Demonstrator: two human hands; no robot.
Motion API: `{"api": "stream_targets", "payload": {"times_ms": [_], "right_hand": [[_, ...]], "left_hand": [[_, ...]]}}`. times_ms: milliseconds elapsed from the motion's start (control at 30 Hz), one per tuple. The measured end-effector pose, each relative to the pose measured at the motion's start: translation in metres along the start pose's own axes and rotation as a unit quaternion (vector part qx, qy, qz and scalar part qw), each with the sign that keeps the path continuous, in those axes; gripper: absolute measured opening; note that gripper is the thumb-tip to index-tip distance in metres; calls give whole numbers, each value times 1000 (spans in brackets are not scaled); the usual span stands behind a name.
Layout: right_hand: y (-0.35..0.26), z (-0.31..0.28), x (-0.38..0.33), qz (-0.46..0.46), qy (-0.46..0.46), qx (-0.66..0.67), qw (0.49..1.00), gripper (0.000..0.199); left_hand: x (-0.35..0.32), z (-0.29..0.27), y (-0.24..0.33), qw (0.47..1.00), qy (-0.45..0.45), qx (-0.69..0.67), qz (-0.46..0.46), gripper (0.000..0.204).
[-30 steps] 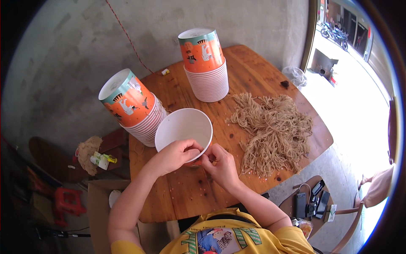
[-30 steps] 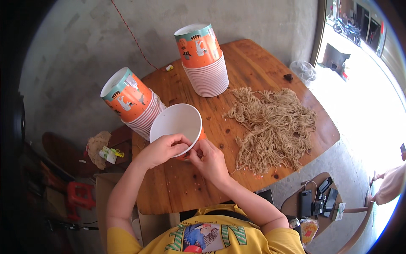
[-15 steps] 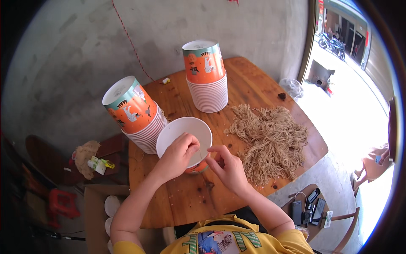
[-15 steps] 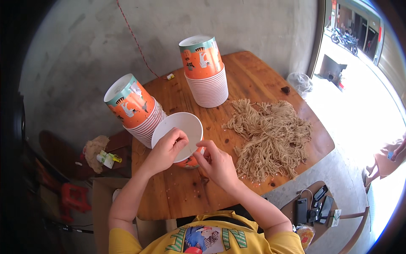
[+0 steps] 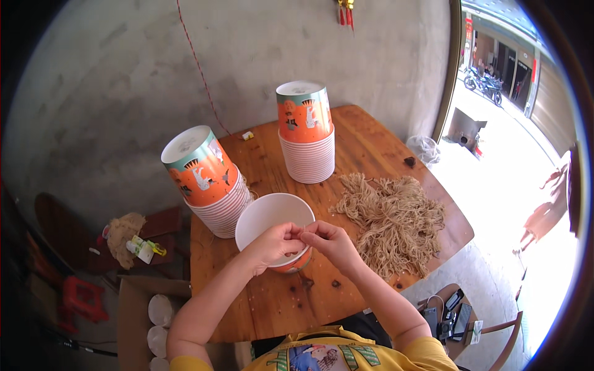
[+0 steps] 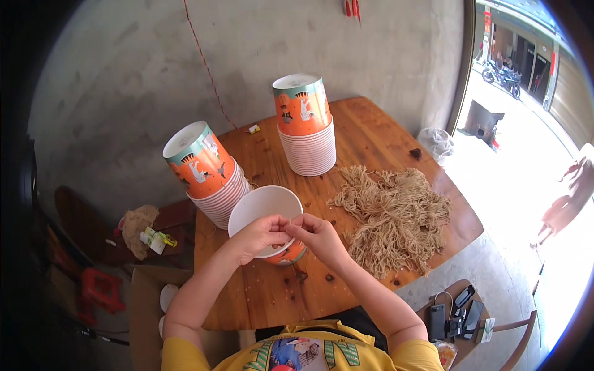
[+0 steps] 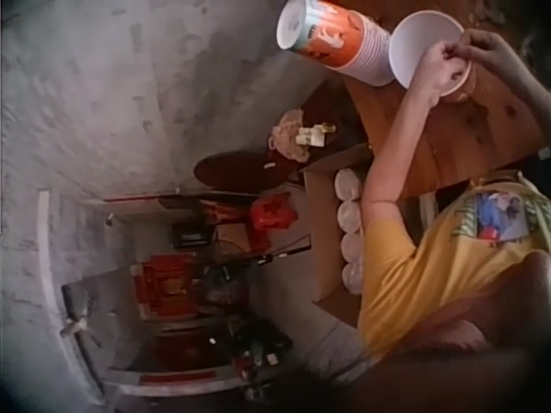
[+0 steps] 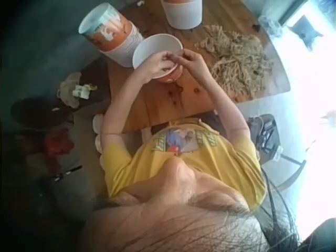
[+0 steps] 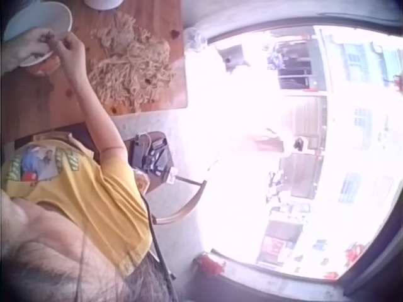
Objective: Placing shredded material and a string loop inside themed paper cups.
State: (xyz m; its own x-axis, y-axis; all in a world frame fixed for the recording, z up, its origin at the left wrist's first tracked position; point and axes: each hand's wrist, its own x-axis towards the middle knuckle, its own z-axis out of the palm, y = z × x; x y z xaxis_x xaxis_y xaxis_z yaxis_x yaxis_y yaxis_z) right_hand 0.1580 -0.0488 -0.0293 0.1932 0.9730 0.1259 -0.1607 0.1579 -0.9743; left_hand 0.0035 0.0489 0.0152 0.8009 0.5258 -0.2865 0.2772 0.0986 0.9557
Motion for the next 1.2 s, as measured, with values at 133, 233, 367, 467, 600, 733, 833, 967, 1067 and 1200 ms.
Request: {"api": "stream_targets", "payload": {"times_ms": [133, 233, 367, 467, 600, 733, 833, 967, 1067, 1200], "right_hand": [[-14, -9, -8, 9, 6, -99, 995, 19], [-43, -20, -18, -7, -27, -248, 968, 21], [-70, -27, -11, -43, -159, -313, 935, 17], [-78, -23, 4, -73, -218, -311, 922, 14], [-83, -23, 21, -20, -229, -329, 916, 12], [-79, -30, 37, -82, -239, -330, 910, 13], [-90, -26, 46, -74, -279, -390, 875, 16], [-89, -22, 55, -80, -267, -442, 852, 19], [-87, -17, 66, -56, -298, -414, 858, 17], [-106, -4, 87, -25, -348, -288, 892, 11]], "left_hand": [[4, -3, -2, 1000, 13, 11, 0, 19], [5, -5, -2, 1000, 19, 1, 22, 16], [6, -1, -1, 999, -7, -32, 36, 12], [12, 2, -4, 999, -13, 13, 48, 12], [9, 4, 2, 999, -23, 22, 39, 10], [3, 7, 4, 997, -50, 23, 52, 16], [2, 1, 1, 997, -65, 4, 40, 15], [-4, 1, 1, 997, -78, -18, 13, 15], [0, 2, -4, 997, -79, -18, 11, 15], [-5, 7, -3, 998, -69, 15, 1, 14]]}}
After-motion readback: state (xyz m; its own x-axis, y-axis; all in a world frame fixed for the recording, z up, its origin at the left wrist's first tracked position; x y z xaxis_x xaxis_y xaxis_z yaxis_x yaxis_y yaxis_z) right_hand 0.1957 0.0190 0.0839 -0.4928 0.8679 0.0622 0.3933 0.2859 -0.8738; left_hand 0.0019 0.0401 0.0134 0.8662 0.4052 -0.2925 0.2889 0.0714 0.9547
